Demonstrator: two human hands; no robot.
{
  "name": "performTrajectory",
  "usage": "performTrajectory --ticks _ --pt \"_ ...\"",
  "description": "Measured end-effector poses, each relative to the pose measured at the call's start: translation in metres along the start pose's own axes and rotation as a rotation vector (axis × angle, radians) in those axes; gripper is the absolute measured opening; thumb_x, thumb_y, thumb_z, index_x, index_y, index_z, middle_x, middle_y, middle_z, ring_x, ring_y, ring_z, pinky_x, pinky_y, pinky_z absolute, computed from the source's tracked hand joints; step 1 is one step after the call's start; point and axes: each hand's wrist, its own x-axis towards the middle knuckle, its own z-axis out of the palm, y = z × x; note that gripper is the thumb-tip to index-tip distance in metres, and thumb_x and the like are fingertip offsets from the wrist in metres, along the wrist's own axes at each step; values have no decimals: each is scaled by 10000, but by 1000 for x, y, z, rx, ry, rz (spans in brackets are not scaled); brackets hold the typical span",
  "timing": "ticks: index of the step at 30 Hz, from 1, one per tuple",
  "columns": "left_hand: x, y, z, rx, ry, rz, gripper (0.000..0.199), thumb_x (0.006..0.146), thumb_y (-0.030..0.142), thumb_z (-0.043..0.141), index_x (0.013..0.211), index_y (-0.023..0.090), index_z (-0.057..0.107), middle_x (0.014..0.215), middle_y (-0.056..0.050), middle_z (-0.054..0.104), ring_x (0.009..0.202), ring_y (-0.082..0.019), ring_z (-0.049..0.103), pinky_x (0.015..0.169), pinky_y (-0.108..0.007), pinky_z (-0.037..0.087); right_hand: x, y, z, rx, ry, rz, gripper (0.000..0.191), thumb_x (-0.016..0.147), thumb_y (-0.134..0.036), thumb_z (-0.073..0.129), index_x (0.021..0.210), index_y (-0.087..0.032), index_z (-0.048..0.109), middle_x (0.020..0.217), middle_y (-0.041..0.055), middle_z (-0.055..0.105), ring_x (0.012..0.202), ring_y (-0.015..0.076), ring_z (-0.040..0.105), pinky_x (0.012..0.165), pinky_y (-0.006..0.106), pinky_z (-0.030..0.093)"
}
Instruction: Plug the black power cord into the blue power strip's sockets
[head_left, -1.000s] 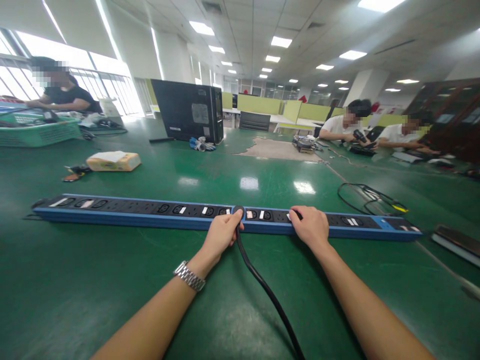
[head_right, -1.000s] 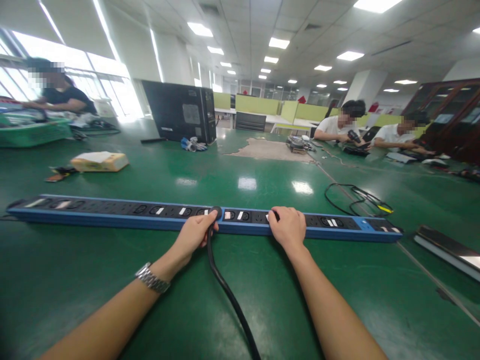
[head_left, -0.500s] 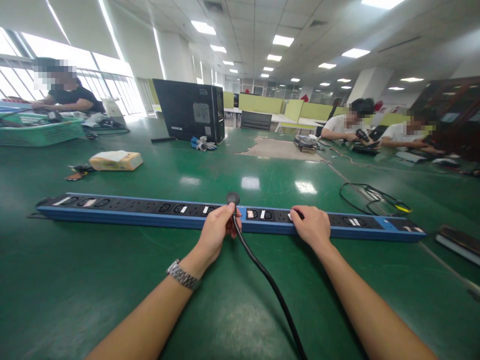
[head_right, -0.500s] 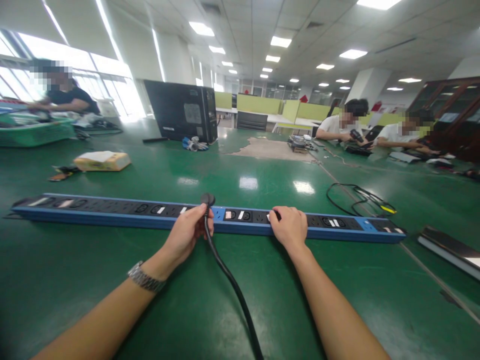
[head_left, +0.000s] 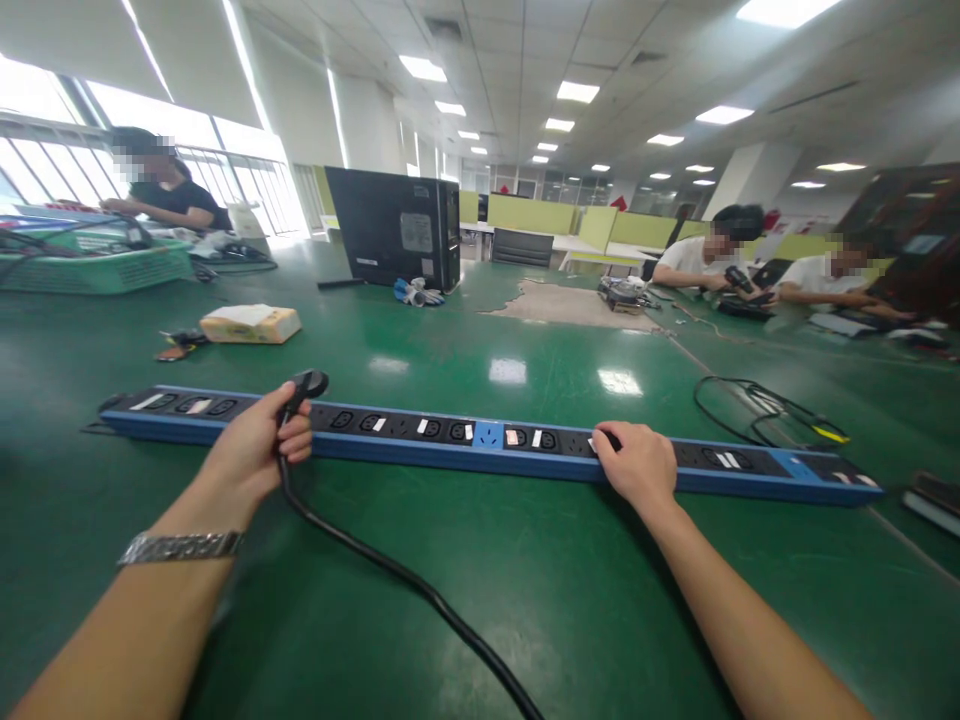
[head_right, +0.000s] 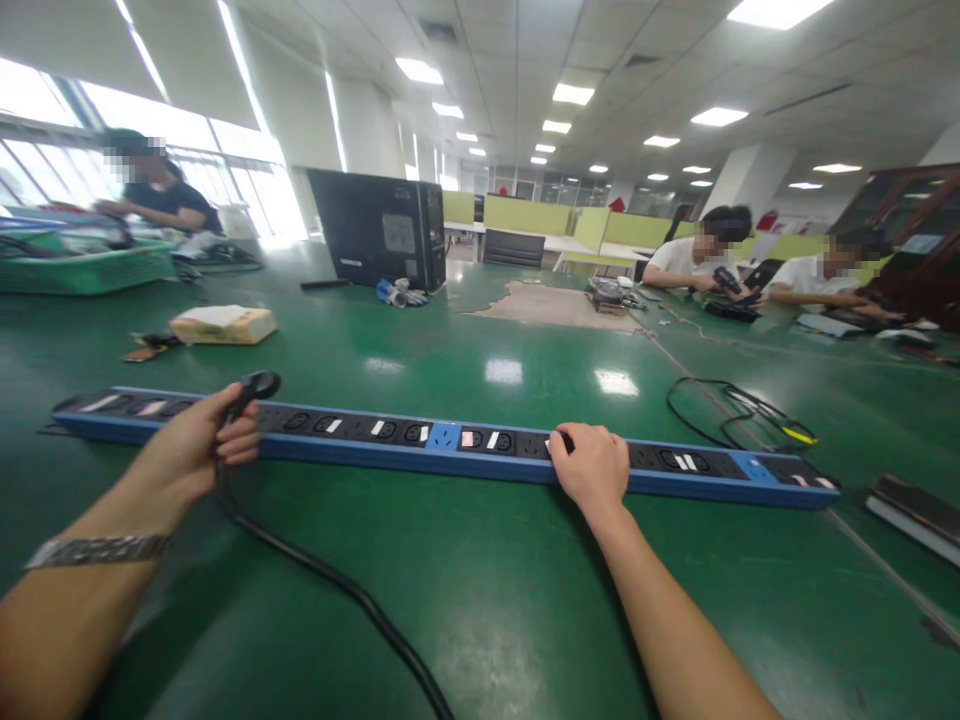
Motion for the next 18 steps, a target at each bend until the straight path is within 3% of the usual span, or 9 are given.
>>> performTrajectory --ticks 3,7,11,15,18 --pt "0 -11 -10 122 -12 -34 356 907 342 469 596 170 492 344 85 279 259 -49 268 265 -147 202 0 -1 -1 -8 -2 10 332 874 -401 445 947 -262 737 988 27 737 937 221 618 816 343 362" --pt "-9 -31 16 311 -73 9 369 846 394 537 564 158 515 335 70 313 271 -55 277 281 -148 197 -1 -2 -1 -12 6 9 332 876 -393 445 960 -256 735 985 31 737 942 218 616 816 338 360" --pt "-19 -42 41 457 -25 35 373 784 460 588 579 151 552 331 66 334 272 -54 266 290 -150 189 -2 -1 -2 -13 2 -2 332 883 -395 439 959 -259 732 991 24 736 949 217 616 824 339 361" --pt "-22 -44 44 447 -79 20 391 756 491 585 560 154 556 330 64 325 272 -54 248 298 -162 176 -2 -1 -1 -15 2 3 338 887 -403 436 970 -260 731 997 25 734 951 219 618 819 341 365" --pt "-20 -46 41 521 -47 73 422 746 505 579 514 154 547 323 46 339 284 -60 277 314 -169 185 -2 -1 -1 -14 5 5 341 887 -404 436 965 -259 734 996 28 734 950 218 619 817 339 367"
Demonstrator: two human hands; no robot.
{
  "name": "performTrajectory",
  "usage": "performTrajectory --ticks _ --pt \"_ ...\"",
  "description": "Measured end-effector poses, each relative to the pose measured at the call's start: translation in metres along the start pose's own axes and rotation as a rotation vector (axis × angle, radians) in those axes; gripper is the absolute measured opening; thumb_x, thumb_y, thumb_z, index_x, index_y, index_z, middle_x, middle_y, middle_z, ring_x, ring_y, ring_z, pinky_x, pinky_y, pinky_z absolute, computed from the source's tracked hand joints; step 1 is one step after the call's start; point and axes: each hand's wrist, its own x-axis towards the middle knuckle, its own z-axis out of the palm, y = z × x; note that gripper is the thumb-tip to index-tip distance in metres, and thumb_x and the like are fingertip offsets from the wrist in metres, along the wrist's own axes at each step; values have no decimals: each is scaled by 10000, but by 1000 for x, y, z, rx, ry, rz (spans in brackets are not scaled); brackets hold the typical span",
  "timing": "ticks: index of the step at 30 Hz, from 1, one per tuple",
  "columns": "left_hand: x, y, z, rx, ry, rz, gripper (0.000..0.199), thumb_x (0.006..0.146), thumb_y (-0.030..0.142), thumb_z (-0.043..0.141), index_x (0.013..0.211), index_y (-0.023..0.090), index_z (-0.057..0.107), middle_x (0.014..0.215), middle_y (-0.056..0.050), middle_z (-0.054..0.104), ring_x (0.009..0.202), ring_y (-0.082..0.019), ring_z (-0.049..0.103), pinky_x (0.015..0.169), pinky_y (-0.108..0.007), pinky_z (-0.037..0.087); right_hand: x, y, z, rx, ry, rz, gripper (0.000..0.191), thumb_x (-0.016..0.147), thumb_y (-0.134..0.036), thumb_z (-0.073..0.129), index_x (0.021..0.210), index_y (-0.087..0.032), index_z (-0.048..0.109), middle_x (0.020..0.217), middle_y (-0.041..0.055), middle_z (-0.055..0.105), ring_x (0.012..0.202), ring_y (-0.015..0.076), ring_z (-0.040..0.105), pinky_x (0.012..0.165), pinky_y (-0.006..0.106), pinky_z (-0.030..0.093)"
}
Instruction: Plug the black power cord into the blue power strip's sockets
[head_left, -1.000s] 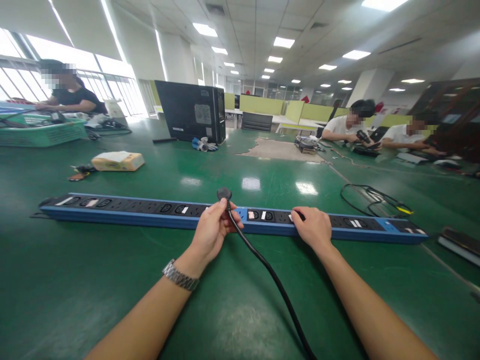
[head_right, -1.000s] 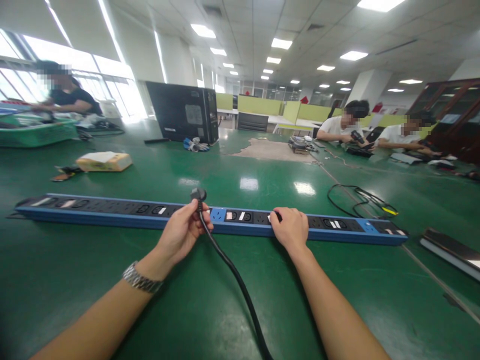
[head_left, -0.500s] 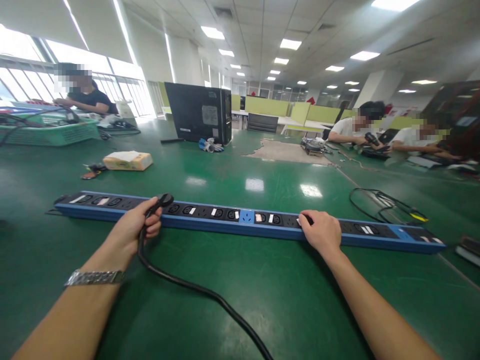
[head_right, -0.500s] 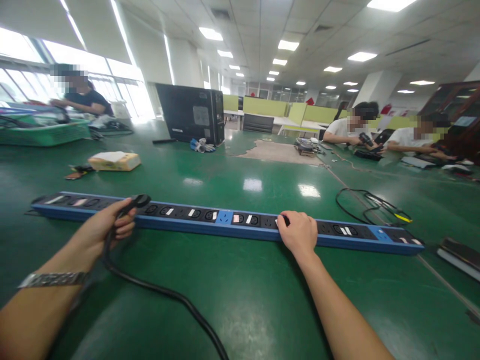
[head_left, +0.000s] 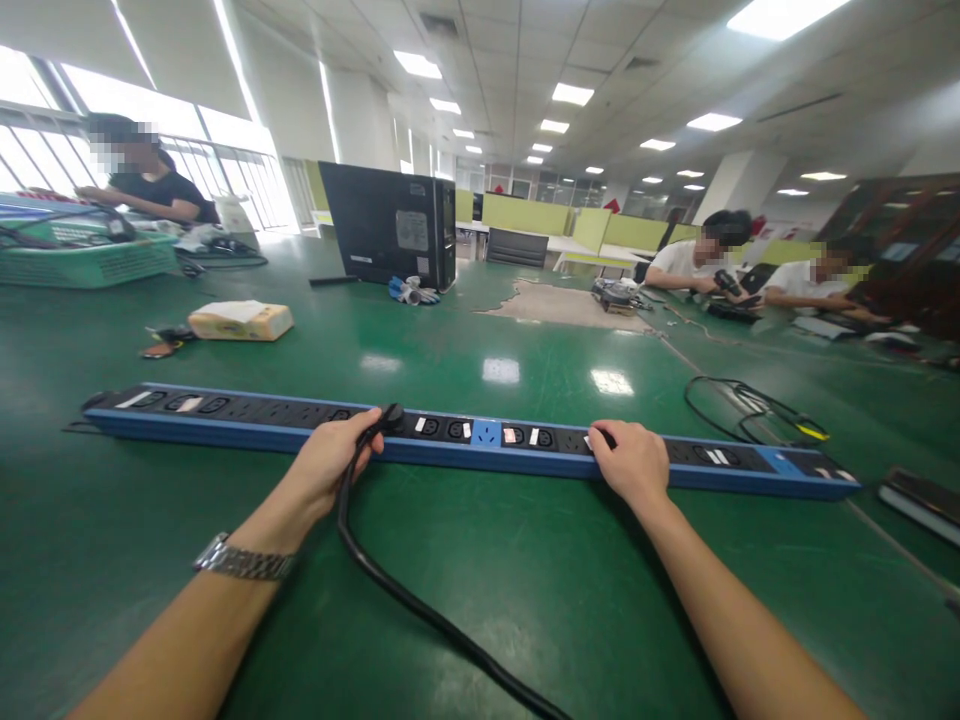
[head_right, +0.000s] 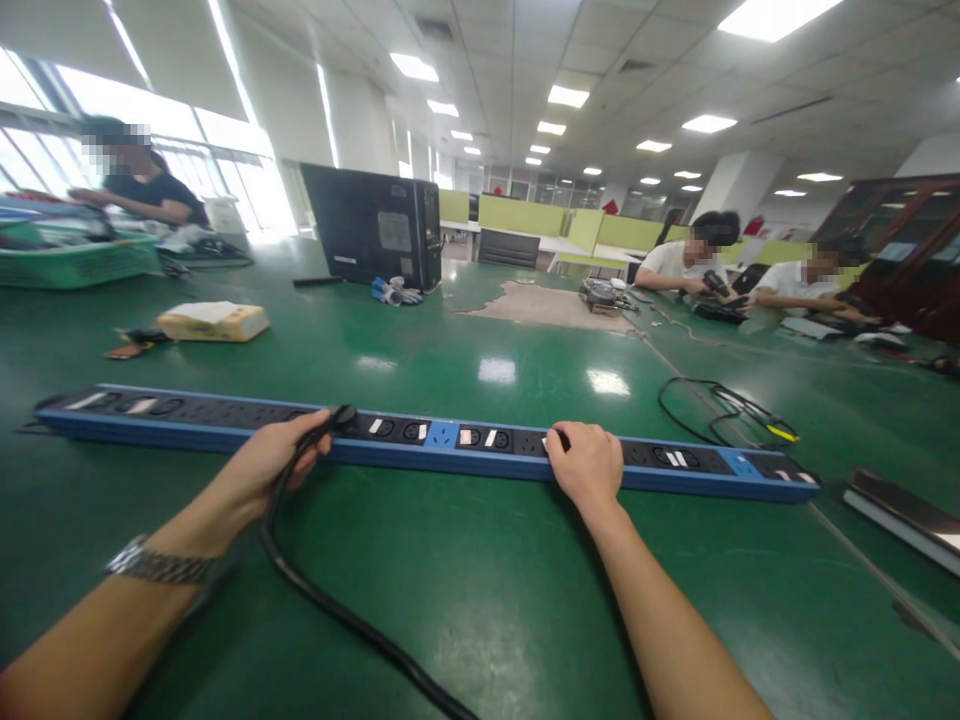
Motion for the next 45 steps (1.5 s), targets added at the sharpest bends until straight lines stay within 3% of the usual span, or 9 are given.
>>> performTrajectory --ticks 4,8,18,23,27,36,42,45 --pt "5 -5 4 159 69 80 458 730 538 584 484 155 536 342 27 380 309 -71 324 334 -181 198 0 0 1 -15 4 3 353 887 -410 434 967 -253 739 985 40 734 934 216 621 810 337 370" --pt "9 -8 8 208 55 107 470 724 556 581 480 157 534 343 19 391 324 -83 340 348 -197 213 0 0 1 -22 4 0 351 887 -409 433 970 -257 738 992 34 733 938 218 623 812 340 372" --pt "5 -15 12 27 44 83 435 725 550 586 550 153 561 330 39 384 298 -74 314 327 -183 189 0 2 2 4 -3 -18 345 888 -404 437 977 -252 734 1016 35 732 967 219 622 832 344 375" --pt "7 -22 8 -123 -103 106 451 721 572 633 693 122 638 346 56 397 295 -57 293 317 -170 193 1 6 1 28 -25 -50 351 895 -423 434 987 -253 727 1038 23 729 985 219 617 855 350 374" --pt "5 -20 7 -219 -169 76 390 708 516 675 699 131 619 378 55 438 301 -54 321 312 -162 229 2 8 1 28 -29 -83 368 904 -453 425 987 -250 720 1026 31 730 979 217 618 864 356 369" --pt "-2 -17 12 -258 -102 114 392 713 508 669 658 130 582 391 32 478 314 -62 372 311 -155 257 1 10 6 8 0 -86 391 902 -470 419 985 -239 723 1026 34 730 961 231 619 848 358 380" --pt "4 -9 1 -461 -43 239 311 759 440 641 692 142 580 410 34 491 343 -85 433 355 -185 344 0 9 6 5 6 -76 376 897 -468 428 986 -246 720 1019 26 728 974 233 616 855 363 376" --pt "5 -11 -1 -433 -63 191 337 768 446 645 663 134 573 368 47 430 310 -66 366 330 -170 276 1 8 6 3 6 -62 370 893 -466 433 977 -249 720 1009 27 729 969 233 615 850 365 373"
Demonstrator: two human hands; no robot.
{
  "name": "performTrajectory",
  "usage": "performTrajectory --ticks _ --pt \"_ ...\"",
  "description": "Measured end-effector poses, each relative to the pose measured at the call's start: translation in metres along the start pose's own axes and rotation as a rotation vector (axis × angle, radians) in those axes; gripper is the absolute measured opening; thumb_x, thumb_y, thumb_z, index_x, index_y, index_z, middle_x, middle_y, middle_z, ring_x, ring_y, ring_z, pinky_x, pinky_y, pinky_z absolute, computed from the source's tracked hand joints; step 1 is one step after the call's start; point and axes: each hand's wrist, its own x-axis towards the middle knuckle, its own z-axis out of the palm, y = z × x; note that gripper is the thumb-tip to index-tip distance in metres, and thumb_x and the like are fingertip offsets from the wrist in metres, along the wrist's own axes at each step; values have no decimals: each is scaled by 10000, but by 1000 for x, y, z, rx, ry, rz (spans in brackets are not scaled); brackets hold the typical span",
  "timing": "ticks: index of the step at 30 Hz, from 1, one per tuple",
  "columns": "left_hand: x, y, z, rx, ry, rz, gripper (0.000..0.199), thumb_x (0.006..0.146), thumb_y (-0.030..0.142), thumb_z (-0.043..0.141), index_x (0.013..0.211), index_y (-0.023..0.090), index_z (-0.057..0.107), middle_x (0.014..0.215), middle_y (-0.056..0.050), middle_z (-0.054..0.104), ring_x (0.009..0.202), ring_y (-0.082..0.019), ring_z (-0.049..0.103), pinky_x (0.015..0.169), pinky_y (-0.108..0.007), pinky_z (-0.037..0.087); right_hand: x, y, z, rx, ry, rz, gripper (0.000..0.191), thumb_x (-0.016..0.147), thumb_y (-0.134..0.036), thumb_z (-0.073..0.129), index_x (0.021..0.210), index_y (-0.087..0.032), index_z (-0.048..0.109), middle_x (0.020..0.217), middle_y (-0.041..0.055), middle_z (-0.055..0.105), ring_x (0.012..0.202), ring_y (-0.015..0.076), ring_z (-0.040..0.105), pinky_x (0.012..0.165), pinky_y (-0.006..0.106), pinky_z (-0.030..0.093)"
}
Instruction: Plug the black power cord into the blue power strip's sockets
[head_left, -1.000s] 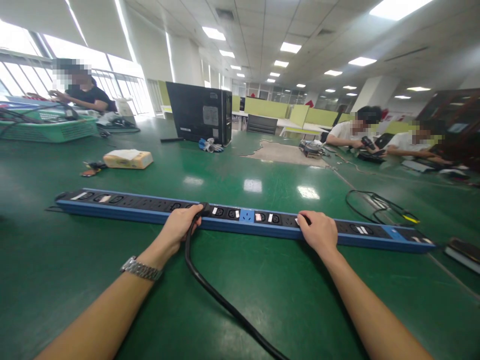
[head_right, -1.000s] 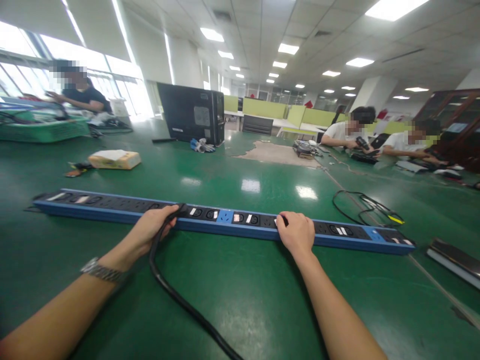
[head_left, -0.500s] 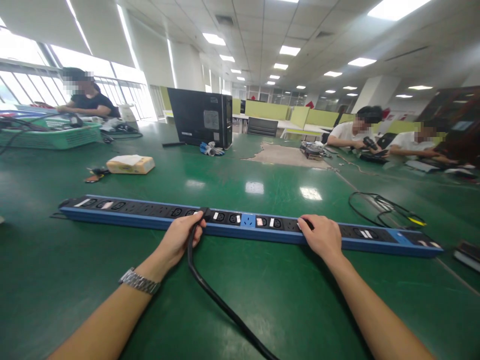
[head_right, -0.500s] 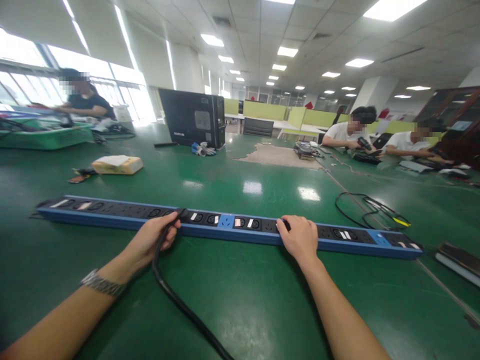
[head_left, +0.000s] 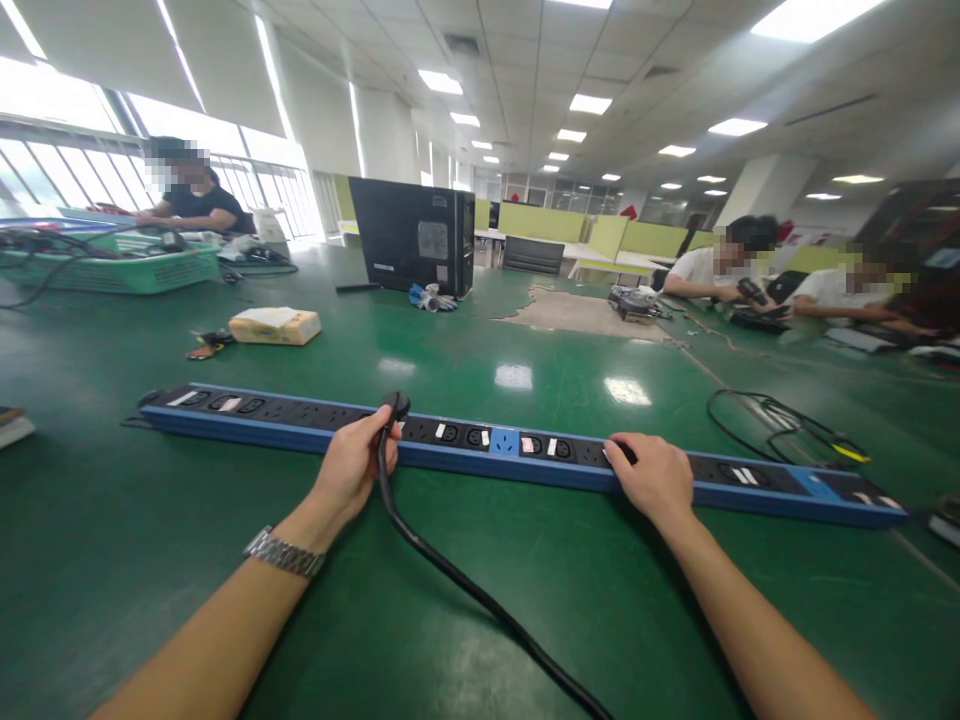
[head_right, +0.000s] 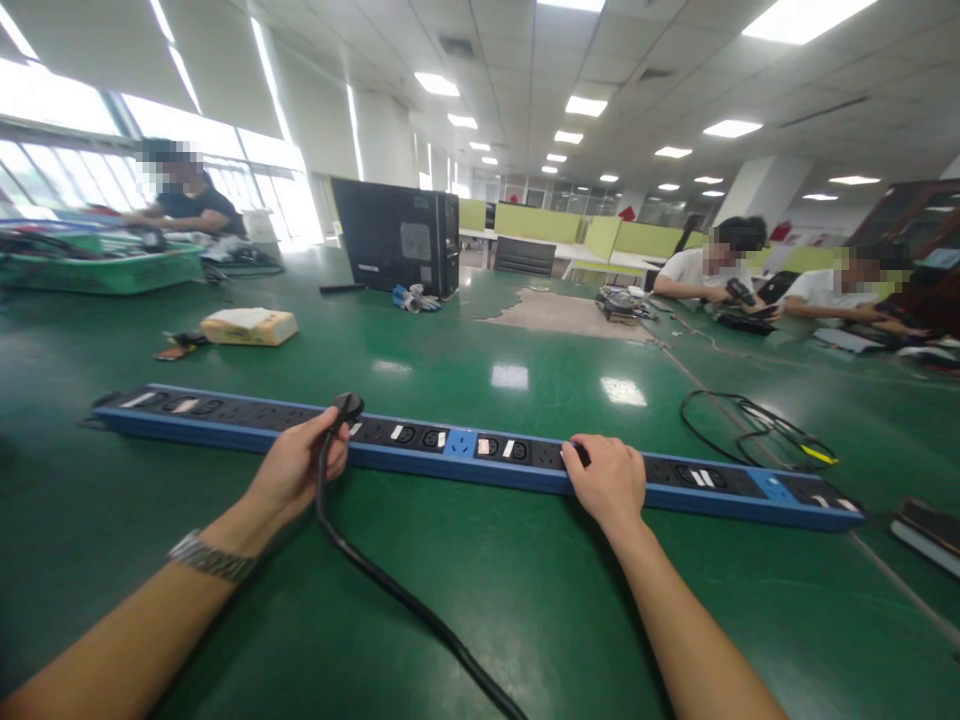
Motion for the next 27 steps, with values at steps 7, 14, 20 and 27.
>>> performTrajectory --ticks 7,14,20,27 --pt "-28 -26 63 -45 -219 -196 399 761 548 648 807 155 600 357 114 308 289 -30 210 322 -147 145 0 -3 -3 -3 -15 23 366 893 -446 427 971 -245 722 1004 35 729 967 235 612 849 364 368" --pt "-37 -34 106 113 -208 -272 419 745 526 621 582 145 556 337 68 355 277 -33 263 312 -165 149 1 -2 -4 14 -22 3 369 899 -448 424 992 -247 720 1017 37 728 971 226 608 865 360 367" --pt "-28 -32 114 168 -194 -295 381 760 440 590 516 152 531 312 74 318 258 -38 258 306 -172 150 0 -2 -5 6 -39 17 365 904 -449 418 996 -257 714 1023 37 726 978 223 606 872 366 362" --pt "-27 -37 116 255 -126 -161 414 739 465 602 467 177 482 297 65 321 257 -53 259 298 -196 163 -1 -3 -5 20 -30 12 370 910 -444 414 1007 -248 713 1069 28 720 1012 228 598 883 366 361"
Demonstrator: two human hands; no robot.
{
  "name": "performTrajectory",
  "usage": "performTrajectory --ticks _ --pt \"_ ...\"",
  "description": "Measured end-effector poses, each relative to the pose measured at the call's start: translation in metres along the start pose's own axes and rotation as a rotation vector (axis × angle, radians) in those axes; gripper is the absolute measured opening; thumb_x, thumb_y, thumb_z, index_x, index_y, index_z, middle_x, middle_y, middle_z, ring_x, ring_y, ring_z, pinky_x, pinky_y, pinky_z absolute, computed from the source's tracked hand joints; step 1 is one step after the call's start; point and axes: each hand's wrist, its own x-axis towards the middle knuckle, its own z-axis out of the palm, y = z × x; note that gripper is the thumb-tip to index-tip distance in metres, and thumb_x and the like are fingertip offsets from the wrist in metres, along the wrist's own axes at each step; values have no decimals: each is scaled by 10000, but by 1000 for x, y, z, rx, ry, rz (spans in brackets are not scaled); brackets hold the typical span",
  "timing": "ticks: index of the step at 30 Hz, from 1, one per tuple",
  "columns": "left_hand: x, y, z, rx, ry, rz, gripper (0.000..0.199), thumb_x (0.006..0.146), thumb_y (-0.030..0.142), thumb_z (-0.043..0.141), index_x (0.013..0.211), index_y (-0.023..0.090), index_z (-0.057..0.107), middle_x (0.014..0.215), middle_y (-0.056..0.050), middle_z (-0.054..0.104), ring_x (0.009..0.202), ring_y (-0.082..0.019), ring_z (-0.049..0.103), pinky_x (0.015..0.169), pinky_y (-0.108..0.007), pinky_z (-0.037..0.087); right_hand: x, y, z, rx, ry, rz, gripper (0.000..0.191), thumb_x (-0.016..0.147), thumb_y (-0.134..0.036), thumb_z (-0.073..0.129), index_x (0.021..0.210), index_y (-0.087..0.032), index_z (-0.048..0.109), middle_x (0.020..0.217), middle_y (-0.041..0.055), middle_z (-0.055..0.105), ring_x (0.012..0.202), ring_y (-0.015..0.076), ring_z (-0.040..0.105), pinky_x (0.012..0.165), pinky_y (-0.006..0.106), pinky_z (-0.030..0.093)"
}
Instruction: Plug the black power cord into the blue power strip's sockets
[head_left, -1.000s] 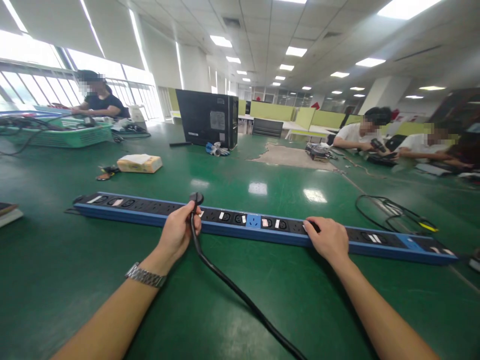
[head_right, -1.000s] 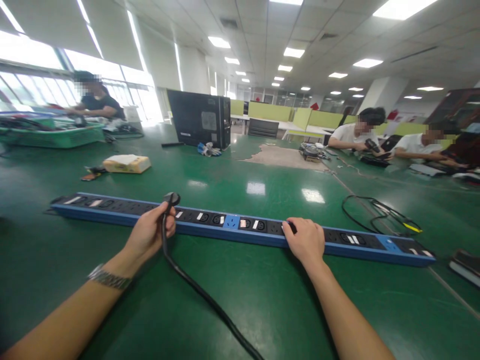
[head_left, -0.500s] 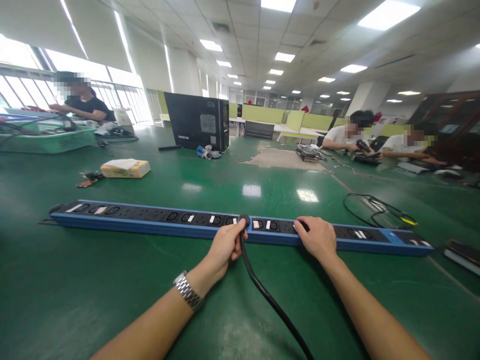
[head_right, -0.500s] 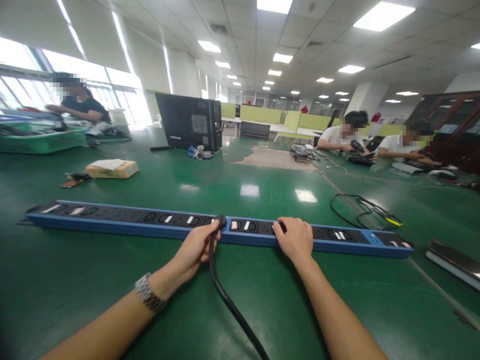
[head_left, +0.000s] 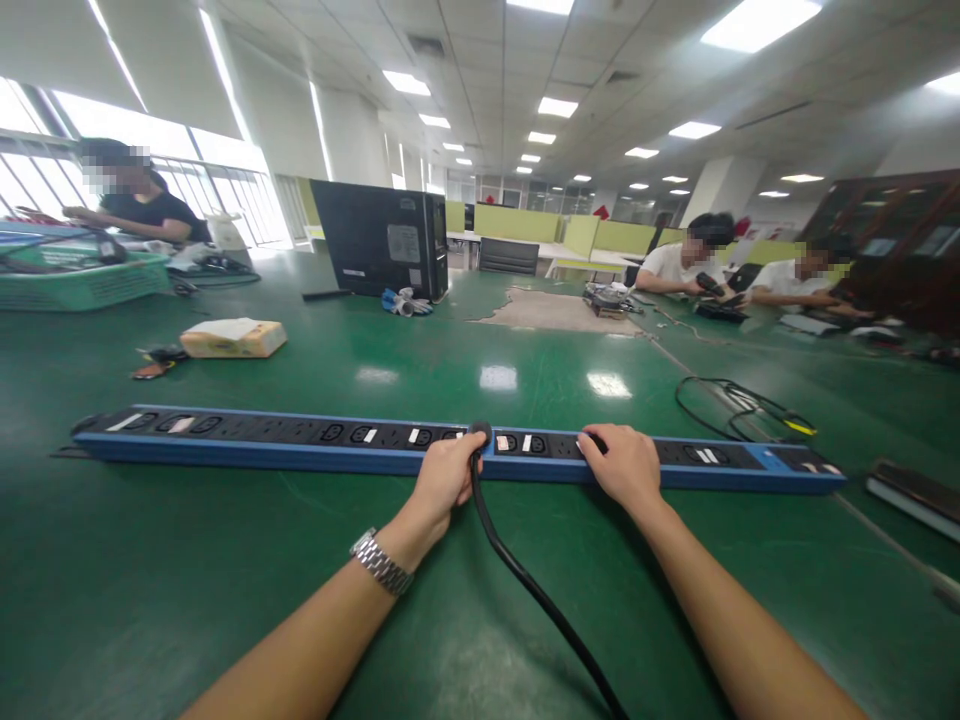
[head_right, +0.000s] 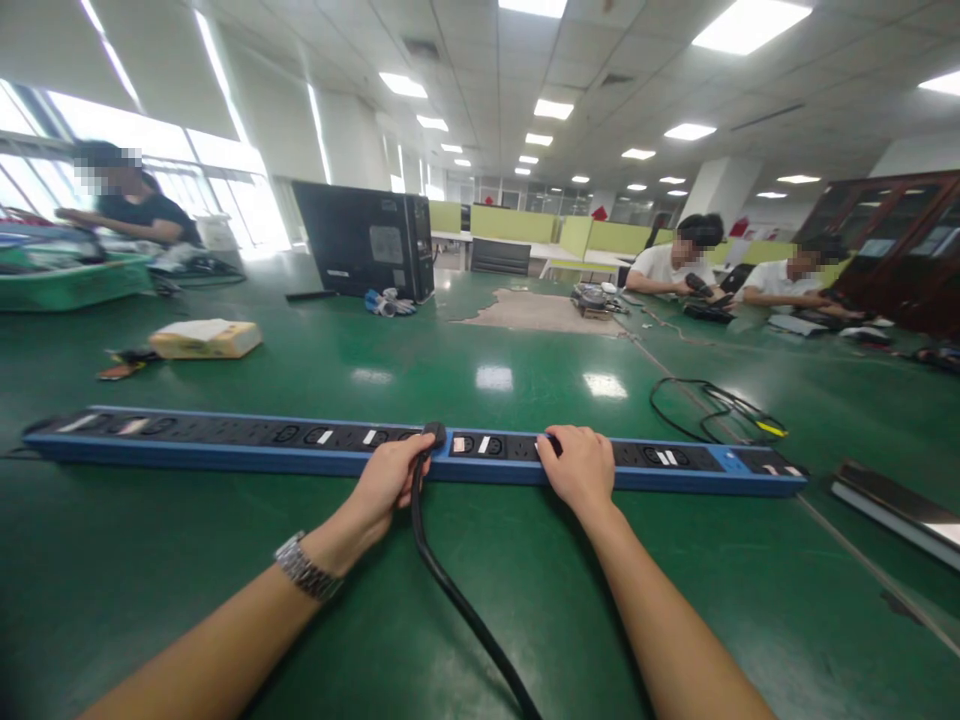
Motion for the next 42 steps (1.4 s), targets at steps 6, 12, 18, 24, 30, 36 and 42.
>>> performTrajectory --ticks 6,12,18,24,30,36,42 --pt "2 -7 1 65 15 37 444 738 486 602 443 200 435 287 48 345 255 -72 295 296 -205 164 0 0 0 8 -6 -3 364 903 -442 422 1011 -253 714 1047 35 725 997 230 601 876 363 360" --pt "-1 -11 -5 96 -46 21 447 763 551 575 519 181 520 314 48 380 273 -73 320 304 -193 199 0 1 0 -1 3 -15 363 907 -435 415 997 -251 715 1040 44 725 984 221 606 859 355 370" --pt "-1 -17 -10 78 -66 55 490 774 615 547 592 162 574 336 65 369 284 -54 288 320 -183 187 1 5 -1 19 -27 -40 376 910 -446 420 1040 -243 709 1075 32 719 1012 220 605 892 356 376" --pt "3 -18 -13 69 -66 56 491 768 629 540 648 156 598 348 79 334 297 -54 247 337 -191 156 1 7 -1 19 -43 -56 392 911 -453 426 1082 -230 700 1121 45 707 1049 222 599 913 358 381" --pt "-2 -11 -17 206 27 192 420 791 522 545 541 194 470 403 70 334 376 -76 276 405 -218 191 0 7 -2 25 -47 -61 388 914 -447 421 1080 -232 699 1130 44 705 1051 222 600 920 363 382" --pt "-5 -3 -29 545 190 678 178 834 336 552 774 191 635 701 -6 616 657 -154 545 648 -255 423 0 8 0 31 -42 -55 388 912 -447 425 1079 -228 697 1128 47 704 1064 228 595 930 370 379" --pt "8 -9 -31 572 53 813 337 928 274 409 1161 184 635 1207 -85 646 1151 -209 553 1040 -359 383 -1 1 0 154 111 19 350 881 -422 462 1012 -202 701 1089 56 708 1027 238 595 899 354 398"
